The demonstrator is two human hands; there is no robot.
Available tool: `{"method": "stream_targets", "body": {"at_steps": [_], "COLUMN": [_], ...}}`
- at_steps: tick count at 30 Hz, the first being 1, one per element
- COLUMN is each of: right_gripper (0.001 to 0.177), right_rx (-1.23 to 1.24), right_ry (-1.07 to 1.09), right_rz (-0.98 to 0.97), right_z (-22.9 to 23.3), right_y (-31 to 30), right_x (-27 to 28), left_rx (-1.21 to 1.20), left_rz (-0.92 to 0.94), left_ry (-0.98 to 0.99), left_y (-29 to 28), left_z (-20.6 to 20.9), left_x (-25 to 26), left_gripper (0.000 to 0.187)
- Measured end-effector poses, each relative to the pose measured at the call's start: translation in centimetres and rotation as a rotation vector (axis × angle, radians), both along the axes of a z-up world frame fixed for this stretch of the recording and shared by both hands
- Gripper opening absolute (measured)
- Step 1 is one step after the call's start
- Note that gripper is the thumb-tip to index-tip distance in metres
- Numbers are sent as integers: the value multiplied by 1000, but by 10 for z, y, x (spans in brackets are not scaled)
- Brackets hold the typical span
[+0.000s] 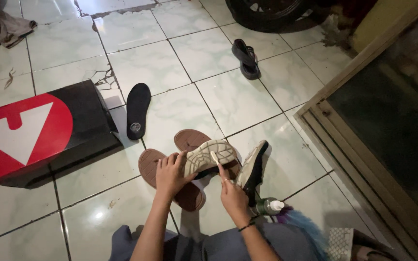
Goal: Cleaning and applying spray to multiple pairs of shoes on the floor.
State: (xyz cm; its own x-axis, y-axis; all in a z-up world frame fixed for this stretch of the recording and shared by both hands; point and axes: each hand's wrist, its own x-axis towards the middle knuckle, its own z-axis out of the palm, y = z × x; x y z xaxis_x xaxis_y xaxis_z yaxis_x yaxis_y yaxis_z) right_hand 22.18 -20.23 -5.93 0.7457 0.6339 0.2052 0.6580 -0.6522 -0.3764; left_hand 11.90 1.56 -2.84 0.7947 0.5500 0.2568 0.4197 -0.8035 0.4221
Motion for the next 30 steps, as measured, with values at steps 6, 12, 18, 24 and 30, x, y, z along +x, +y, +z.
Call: {"method": "stream_targets", "body": {"at_steps": [6, 12, 18, 24, 30], "right_gripper": [62, 51, 12, 53, 55], "right_rx": [-28, 13, 29, -123, 159], "right_ry": [197, 121, 73, 225, 132], "right_rz": [87, 101, -80, -12, 132], "right_z": [17, 37, -39, 50, 24], "right_y": [5, 31, 8, 18, 27], "right_x": [-16, -5, 27, -4, 6], "left_rx": [-18, -14, 37, 22, -95], "left_rz": [1, 51, 75, 49, 14], "left_ry": [-40, -94, -97, -40, 21], "left_y": [2, 4, 1, 2, 5], "left_z": [-1, 0, -1, -15, -26], "left_x": [-2, -2, -2, 1, 3], "left_gripper": [83, 82, 80, 85, 90]}}
